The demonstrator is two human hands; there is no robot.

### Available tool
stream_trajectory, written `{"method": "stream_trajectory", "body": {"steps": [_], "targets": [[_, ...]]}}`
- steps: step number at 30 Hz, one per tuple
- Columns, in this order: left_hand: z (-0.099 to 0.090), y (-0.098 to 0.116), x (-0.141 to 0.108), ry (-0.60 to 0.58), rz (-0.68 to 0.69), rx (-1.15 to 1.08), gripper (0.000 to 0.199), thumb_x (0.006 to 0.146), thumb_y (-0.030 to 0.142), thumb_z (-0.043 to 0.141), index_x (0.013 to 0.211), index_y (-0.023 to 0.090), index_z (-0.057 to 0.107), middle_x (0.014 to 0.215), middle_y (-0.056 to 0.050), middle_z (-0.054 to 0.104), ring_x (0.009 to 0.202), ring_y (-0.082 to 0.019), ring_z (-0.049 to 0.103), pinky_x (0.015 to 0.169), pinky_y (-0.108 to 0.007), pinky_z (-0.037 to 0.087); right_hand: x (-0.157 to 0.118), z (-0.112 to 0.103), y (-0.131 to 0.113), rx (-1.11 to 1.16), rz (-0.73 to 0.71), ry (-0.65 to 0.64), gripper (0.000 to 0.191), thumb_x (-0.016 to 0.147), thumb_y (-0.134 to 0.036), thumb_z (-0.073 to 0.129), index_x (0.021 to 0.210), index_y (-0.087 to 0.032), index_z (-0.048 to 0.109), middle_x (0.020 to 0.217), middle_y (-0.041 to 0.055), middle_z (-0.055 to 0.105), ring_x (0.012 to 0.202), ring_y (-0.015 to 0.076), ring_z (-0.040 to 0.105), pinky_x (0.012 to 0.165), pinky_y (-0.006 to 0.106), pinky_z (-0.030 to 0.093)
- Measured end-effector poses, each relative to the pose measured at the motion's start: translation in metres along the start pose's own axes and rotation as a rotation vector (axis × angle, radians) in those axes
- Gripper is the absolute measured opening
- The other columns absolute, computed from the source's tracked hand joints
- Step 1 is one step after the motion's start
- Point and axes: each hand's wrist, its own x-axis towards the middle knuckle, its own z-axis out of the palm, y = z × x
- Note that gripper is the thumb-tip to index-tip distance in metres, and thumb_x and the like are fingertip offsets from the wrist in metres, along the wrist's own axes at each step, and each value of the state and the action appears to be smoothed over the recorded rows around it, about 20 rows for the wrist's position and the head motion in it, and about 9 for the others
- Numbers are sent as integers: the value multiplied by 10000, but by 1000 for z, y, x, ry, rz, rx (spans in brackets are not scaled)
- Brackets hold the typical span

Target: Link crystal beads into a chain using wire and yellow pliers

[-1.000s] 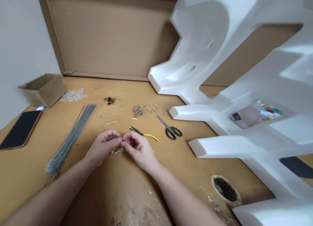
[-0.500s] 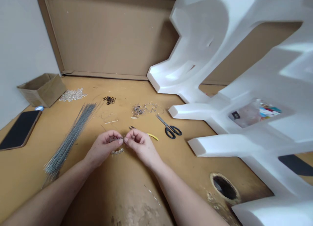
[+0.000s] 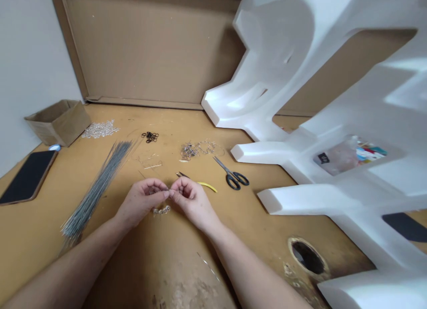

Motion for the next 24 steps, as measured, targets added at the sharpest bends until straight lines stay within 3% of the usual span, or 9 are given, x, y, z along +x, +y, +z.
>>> {"method": "stream_trajectory", "body": {"steps": [4, 10, 18, 24], "targets": [[-1, -1, 0, 10, 27, 3, 86, 591, 206, 619, 620, 155, 556, 474, 49, 495, 455, -64, 420, 470, -198, 336, -1, 1, 1, -10, -4, 4, 164, 655, -269, 586, 595, -184, 459, 472, -67, 415, 428, 62, 321, 427, 202, 244], [-2, -1, 0, -42, 23, 7, 169, 568, 247, 672, 613, 155, 537, 511, 47, 512, 480, -61, 434, 480, -189, 334, -2, 3, 0, -12, -9, 39, 140, 640, -236, 589, 595, -171, 474, 507, -48, 458, 464, 66, 370, 445, 200, 285], [-3, -4, 2, -43, 28, -69, 140, 568, 185, 660, 645, 145, 550, 583, 28, 566, 518, -57, 472, 510, -182, 369, 1, 2, 5, 249, 79, -4, 250, 580, -317, 677, 572, -161, 481, 411, -78, 427, 362, 33, 309, 378, 177, 219], [-1, -3, 1, -15, -10, -94, 138, 552, 171, 654, 633, 142, 547, 581, 32, 578, 467, -42, 454, 444, -161, 333, 2, 3, 4, 312, 94, 5, 257, 551, -309, 707, 559, -147, 508, 415, -68, 465, 354, 24, 337, 367, 166, 238]]}}
